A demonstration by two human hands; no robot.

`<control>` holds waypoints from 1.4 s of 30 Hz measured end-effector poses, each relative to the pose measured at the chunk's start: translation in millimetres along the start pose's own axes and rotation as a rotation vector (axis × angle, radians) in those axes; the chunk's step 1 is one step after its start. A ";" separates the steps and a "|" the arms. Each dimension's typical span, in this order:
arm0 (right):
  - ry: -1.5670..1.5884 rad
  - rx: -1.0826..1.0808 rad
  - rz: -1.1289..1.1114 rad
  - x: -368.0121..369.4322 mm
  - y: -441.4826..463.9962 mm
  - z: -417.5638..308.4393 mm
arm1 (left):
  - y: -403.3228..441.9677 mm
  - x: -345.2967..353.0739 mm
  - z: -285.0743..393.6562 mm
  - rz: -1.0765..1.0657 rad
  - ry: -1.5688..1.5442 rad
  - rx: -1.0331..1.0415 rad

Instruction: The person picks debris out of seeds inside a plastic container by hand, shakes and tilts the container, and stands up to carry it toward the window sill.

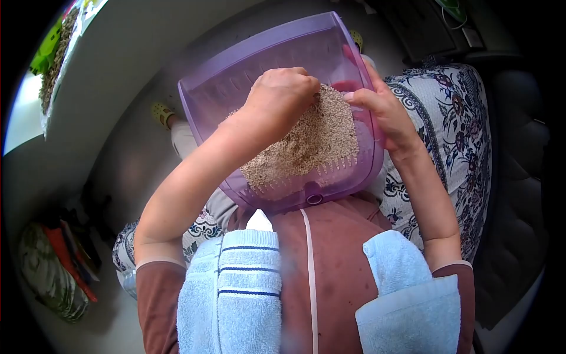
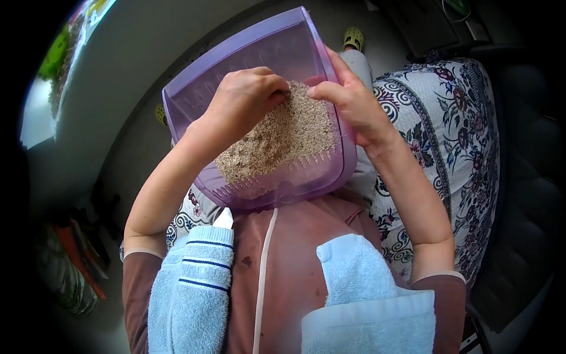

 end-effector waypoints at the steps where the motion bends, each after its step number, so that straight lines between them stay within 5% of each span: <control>1: 0.003 -0.004 0.004 -0.9 -0.1 0.8 | 0.9 1.6 -0.1 -0.004 0.015 0.006; 3: 0.005 -0.011 0.011 -2.5 -0.1 2.8 | 2.3 3.1 0.5 -0.011 0.044 0.018; 6: 0.003 -0.021 0.010 1.2 -1.4 -0.1 | -5.1 -9.5 -0.6 -0.070 -0.436 -0.062; 9: 0.003 -0.028 0.002 2.8 -1.7 -1.7 | -22.1 -15.3 -9.0 -0.198 -1.397 -0.268; 13: -0.019 -0.025 -0.018 3.5 2.6 0.3 | -46.3 -12.0 -14.7 -0.238 -1.798 -0.409; 23: -0.063 -0.009 0.014 -0.7 3.2 5.6 | -62.5 -5.5 -21.3 -0.229 -2.026 -0.374; 32: -0.071 0.002 -0.005 1.8 2.0 2.9 | -66.1 -8.1 -19.6 -0.137 -1.559 -0.303; 36: -0.068 -0.004 -0.010 0.5 1.2 3.5 | -71.7 -20.9 -7.1 0.155 -0.572 -0.201; 39: -0.076 0.013 -0.005 -0.5 1.7 4.0 | -73.3 -26.3 5.3 0.236 -0.135 -0.088; 42: -0.075 0.007 -0.009 0.0 1.8 3.8 | -74.5 -22.3 0.2 0.201 -0.377 -0.146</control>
Point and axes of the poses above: each hand's wrist, its own y-axis towards the middle knuckle, its own x-axis out of the palm, z = x × y, the point moved 3 cm from there along y, towards the middle knuckle, and after that the axes turned 9 degrees about -z, right-handed, at the moved point
